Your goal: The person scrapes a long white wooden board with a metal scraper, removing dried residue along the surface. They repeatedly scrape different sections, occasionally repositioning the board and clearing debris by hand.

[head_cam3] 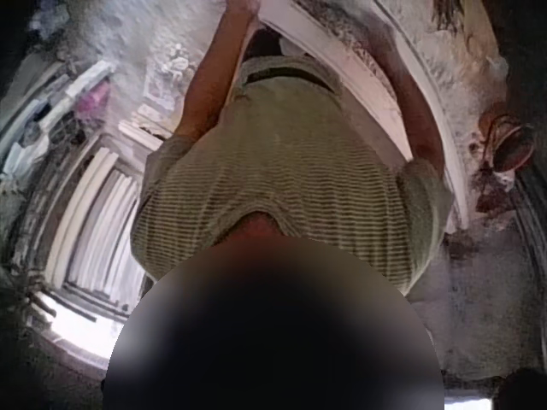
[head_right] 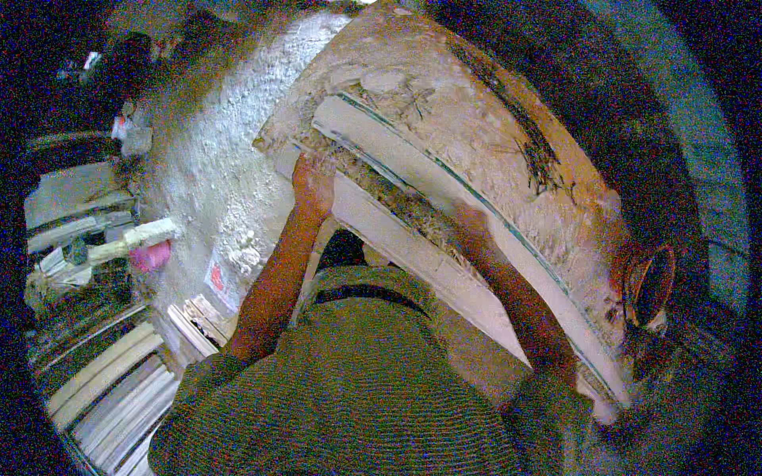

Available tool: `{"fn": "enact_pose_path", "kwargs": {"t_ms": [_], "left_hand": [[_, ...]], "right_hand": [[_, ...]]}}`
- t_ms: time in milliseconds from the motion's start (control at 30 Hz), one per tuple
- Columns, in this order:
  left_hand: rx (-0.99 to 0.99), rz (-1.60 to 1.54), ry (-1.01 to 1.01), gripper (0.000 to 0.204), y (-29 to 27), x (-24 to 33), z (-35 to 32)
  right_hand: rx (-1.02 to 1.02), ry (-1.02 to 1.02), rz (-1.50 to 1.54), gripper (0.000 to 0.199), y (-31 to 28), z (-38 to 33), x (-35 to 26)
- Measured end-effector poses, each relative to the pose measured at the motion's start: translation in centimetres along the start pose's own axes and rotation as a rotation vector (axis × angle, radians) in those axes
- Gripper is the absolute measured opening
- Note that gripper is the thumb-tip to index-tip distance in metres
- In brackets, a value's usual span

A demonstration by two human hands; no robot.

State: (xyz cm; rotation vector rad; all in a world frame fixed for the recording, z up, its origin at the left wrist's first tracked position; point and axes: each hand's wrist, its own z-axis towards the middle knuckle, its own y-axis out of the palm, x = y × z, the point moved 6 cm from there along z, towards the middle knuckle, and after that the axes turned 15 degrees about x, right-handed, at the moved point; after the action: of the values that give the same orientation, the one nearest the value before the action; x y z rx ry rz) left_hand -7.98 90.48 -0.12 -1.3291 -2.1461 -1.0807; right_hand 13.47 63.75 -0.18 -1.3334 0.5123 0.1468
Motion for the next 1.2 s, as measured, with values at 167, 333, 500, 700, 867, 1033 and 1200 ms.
{"fn": "enact_pose_path", "kwargs": {"t_ms": [167, 333, 500, 700, 867, 1033, 1200], "left_hand": [[0.079, -0.052, -0.102, 0.056, -2.1, 2.7, 3.3], [0.026, 0.050, -0.057, 0.048, -1.3, 5.0, 5.5], [-0.026, 0.084, -0.076, 0.048, 0.1, 7.3, 6.9], [-0.043, 0.071, -0.105, 0.048, 0.6, 10.1, 10.6], [-0.046, 0.015, -0.111, 0.050, -1.0, 11.3, 12.7], [0.025, 0.007, -0.142, 0.052, -1.3, 10.8, 13.4], [-0.069, 0.056, -0.112, 0.049, 1.2, 10.5, 12.2]], "right_hand": [[-0.457, 0.300, -0.202, 0.033, -4.9, -9.6, 4.6], [-0.417, 0.031, -0.391, 0.034, -0.3, 2.1, -1.5], [-0.106, -0.144, -0.169, 0.034, 8.5, 22.1, -11.5], [0.190, 0.061, 0.199, 0.032, 7.2, 23.1, -12.6], [-0.180, 1.078, 0.508, 0.036, 3.1, 10.4, -7.5], [0.018, 0.597, 0.567, 0.039, 8.6, 18.2, -10.2], [-0.005, 0.467, 0.403, 0.059, 16.3, 25.0, -9.4]]}}
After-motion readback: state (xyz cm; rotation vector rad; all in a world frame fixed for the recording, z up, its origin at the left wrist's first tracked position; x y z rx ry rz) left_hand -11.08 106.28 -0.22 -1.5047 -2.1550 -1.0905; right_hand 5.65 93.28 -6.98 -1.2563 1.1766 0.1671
